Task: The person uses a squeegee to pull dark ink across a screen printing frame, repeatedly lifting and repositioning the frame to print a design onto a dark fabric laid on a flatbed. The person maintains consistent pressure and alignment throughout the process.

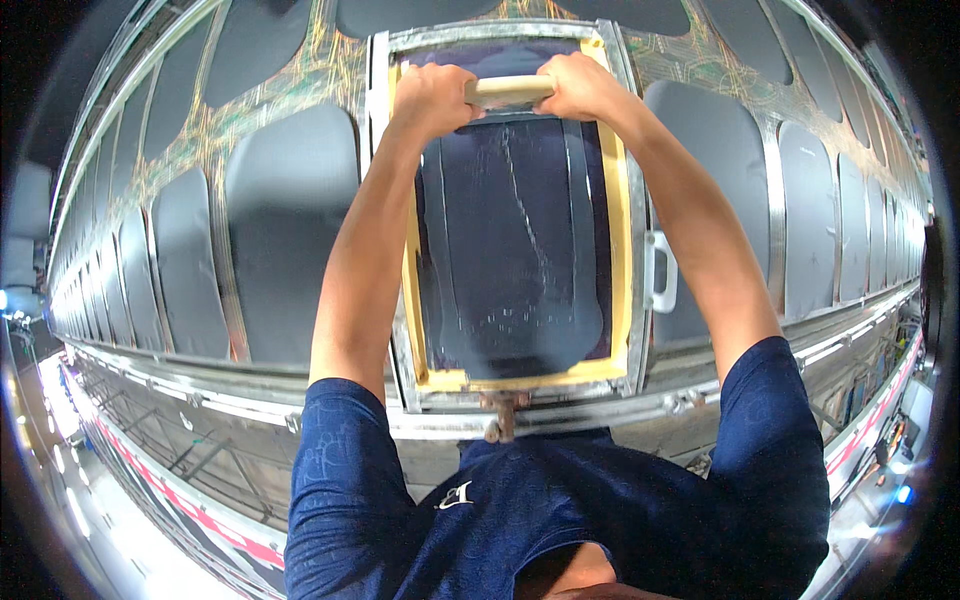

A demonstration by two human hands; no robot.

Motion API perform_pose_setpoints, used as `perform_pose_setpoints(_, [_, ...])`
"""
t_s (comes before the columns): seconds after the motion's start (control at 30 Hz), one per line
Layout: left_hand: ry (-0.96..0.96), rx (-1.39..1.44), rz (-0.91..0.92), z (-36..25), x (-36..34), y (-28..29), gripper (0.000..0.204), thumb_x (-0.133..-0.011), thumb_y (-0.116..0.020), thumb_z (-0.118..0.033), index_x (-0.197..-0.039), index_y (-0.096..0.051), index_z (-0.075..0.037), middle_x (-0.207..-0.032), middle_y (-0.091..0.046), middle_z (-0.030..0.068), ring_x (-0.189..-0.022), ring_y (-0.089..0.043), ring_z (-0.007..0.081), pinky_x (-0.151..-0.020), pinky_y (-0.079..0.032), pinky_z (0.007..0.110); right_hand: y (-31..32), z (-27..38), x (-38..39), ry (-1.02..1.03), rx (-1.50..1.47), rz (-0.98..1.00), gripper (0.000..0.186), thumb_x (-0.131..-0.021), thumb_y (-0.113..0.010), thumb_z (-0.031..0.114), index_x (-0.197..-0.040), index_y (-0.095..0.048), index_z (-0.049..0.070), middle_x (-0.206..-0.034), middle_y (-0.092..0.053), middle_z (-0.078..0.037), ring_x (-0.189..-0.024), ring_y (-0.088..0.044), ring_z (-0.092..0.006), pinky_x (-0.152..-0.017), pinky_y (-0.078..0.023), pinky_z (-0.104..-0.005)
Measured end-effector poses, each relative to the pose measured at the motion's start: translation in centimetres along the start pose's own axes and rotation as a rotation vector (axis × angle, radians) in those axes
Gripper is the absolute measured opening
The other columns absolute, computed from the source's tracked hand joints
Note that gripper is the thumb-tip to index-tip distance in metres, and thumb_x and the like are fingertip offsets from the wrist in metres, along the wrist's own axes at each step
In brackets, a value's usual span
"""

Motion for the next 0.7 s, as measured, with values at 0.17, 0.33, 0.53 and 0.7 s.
perform_pose_setpoints(0.17, [-0.022, 0.037, -0.018, -5.2, 13.0, -1.7, 0.025, -0.075, -0.085, -0.034, -0.091, -0.078, -0.017, -0.083, -0.075, 0.0089, -0.081, -0.072, 0.0297, -0.085, -0.049, 0.045, -3.9, 6.4, 12.1, 0.030, 0.058, -0.048, 0.024, -0.076, -0.083, 0.027, -0.089, -0.075, 0.008, -0.077, -0.072, -0.016, -0.082, -0.071, -0.0356, -0.078, -0.055, -0.0448])
perform_pose_setpoints(0.33, [-0.109, 0.074, -0.153, -12.9, 28.4, -3.4, 0.020, -0.070, -0.087, -0.026, -0.085, -0.078, -0.016, -0.081, -0.075, 0.0038, -0.074, -0.068, 0.0240, -0.076, -0.047, 0.040, -9.7, 12.2, 27.1, 0.075, 0.036, -0.005, 0.028, -0.074, -0.084, 0.031, -0.087, -0.075, 0.008, -0.081, -0.073, -0.014, -0.084, -0.070, -0.0336, -0.077, -0.053, -0.0470])
perform_pose_setpoints(0.53, [-0.045, 0.055, -0.200, -14.0, 32.5, -2.7, 0.025, -0.069, -0.086, -0.028, -0.088, -0.077, -0.016, -0.090, -0.073, 0.0003, -0.087, -0.065, 0.0224, -0.081, -0.045, 0.040, -3.9, 8.4, 28.3, -0.214, -0.562, -0.255, 0.062, -0.086, -0.074, 0.057, -0.118, -0.073, 0.003, -0.111, -0.074, -0.021, -0.109, -0.068, -0.0376, -0.098, -0.051, -0.0475])
perform_pose_setpoints(0.7, [-0.052, -0.007, -0.155, -14.4, 32.4, -3.0, 0.009, -0.073, -0.076, -0.020, -0.080, -0.071, -0.016, -0.086, -0.069, 0.0010, -0.089, -0.063, 0.0226, -0.082, -0.044, 0.040, -7.0, -7.6, 29.3, -0.799, -0.264, -0.527, 0.047, -0.099, -0.059, 0.044, -0.124, -0.065, 0.004, -0.118, -0.070, -0.023, -0.112, -0.066, -0.0422, -0.097, -0.049, -0.0489])
Point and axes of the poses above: each hand's wrist, its own x-axis away from the middle knuckle, its own y-axis out of the back of the hand, z = x × y, the point moved 8 cm from there along -x, towards the middle knuckle
